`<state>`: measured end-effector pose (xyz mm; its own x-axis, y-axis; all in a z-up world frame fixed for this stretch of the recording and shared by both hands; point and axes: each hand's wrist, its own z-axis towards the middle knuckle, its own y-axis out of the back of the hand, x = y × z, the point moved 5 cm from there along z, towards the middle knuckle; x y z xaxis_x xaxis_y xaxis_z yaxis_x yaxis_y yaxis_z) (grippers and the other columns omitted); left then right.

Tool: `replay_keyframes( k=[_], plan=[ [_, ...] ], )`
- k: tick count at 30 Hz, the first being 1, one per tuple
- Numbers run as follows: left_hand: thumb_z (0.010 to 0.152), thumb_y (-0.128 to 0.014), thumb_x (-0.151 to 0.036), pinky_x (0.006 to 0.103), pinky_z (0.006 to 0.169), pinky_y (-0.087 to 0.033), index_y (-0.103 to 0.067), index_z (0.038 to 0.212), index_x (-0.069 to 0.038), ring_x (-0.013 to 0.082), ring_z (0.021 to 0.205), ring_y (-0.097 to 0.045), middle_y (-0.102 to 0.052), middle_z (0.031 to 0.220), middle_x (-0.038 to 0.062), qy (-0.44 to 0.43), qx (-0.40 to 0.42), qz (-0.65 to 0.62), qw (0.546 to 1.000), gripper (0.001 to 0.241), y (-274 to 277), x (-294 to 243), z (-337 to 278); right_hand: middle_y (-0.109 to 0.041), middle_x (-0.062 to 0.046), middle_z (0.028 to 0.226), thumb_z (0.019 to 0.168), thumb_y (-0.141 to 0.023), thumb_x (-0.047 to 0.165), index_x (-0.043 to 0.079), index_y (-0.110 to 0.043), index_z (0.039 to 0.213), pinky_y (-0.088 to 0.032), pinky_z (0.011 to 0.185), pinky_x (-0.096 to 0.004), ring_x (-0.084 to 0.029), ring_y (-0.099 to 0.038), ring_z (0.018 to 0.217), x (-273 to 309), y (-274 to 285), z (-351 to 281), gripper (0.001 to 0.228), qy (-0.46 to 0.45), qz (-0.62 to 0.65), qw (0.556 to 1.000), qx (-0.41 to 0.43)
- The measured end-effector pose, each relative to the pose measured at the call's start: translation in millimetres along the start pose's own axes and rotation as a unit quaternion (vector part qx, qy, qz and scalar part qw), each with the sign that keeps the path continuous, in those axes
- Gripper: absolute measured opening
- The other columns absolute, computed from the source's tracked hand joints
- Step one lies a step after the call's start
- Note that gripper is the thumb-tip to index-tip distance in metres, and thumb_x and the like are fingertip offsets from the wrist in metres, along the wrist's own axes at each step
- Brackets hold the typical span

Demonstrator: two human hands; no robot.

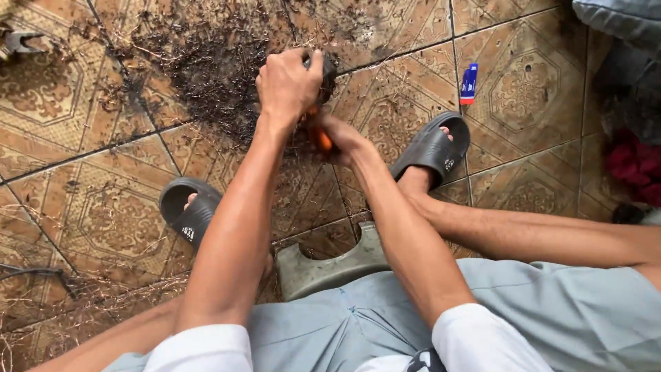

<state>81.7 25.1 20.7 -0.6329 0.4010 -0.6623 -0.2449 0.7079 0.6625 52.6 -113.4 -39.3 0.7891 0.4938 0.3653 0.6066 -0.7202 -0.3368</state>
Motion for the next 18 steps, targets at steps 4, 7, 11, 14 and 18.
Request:
replay_keyframes(
  k=[4,7,11,14,18],
  plan=[
    [0.098,-0.050,-0.039,0.0244,0.029,-0.031,-0.076,0.087,-0.012,0.0063,0.037,-0.041,-0.048,0.049,-0.009,-0.072,-0.022,0.002,0.997,0.039,-3,8,5,-0.069,-0.010,0.092,0.087,-0.063,0.030,0.015,-0.061,0.100,-0.051,0.070,-0.041,-0.027,-0.066,0.082,16,-5,-50,0.019,0.030,-0.447,0.872,-0.197],
    [0.099,-0.052,-0.042,0.0245,0.027,-0.029,-0.076,0.113,-0.007,0.0057,0.035,-0.040,-0.055,0.048,-0.005,-0.087,-0.016,0.004,0.996,0.045,-6,13,11,-0.062,-0.011,0.097,0.101,-0.058,0.025,0.010,-0.053,0.100,-0.057,0.075,-0.042,-0.026,-0.064,0.083,12,6,-65,0.017,0.033,-0.499,0.845,-0.191],
    [0.099,-0.050,-0.043,0.0298,0.035,-0.040,-0.079,0.099,-0.014,0.0086,0.039,-0.045,-0.054,0.050,-0.007,-0.045,-0.003,0.002,0.999,0.041,5,16,16,-0.055,0.000,0.082,0.107,-0.039,0.037,0.016,-0.049,0.091,-0.043,0.059,-0.033,-0.014,-0.049,0.066,6,28,-81,0.029,-0.027,-0.468,0.873,-0.131],
    [0.098,-0.044,-0.048,0.0337,0.042,-0.048,-0.077,0.108,-0.009,0.0105,0.043,-0.052,-0.056,0.050,-0.004,-0.034,-0.007,0.000,0.999,0.052,11,22,15,-0.071,-0.009,0.105,0.105,-0.044,0.027,0.011,-0.056,0.118,-0.048,0.062,-0.029,-0.018,-0.067,0.084,-3,37,-92,0.024,-0.043,-0.203,0.974,-0.096],
    [0.097,-0.044,-0.050,0.0282,0.034,-0.033,-0.066,0.100,-0.010,0.0065,0.040,-0.040,-0.055,0.052,-0.006,0.000,0.010,-0.058,0.998,0.046,14,28,8,-0.070,-0.013,0.122,0.104,-0.048,0.028,0.010,-0.050,0.129,-0.054,0.082,-0.034,-0.022,-0.069,0.096,18,24,-108,0.031,-0.046,-0.247,0.961,-0.113]
  ],
)
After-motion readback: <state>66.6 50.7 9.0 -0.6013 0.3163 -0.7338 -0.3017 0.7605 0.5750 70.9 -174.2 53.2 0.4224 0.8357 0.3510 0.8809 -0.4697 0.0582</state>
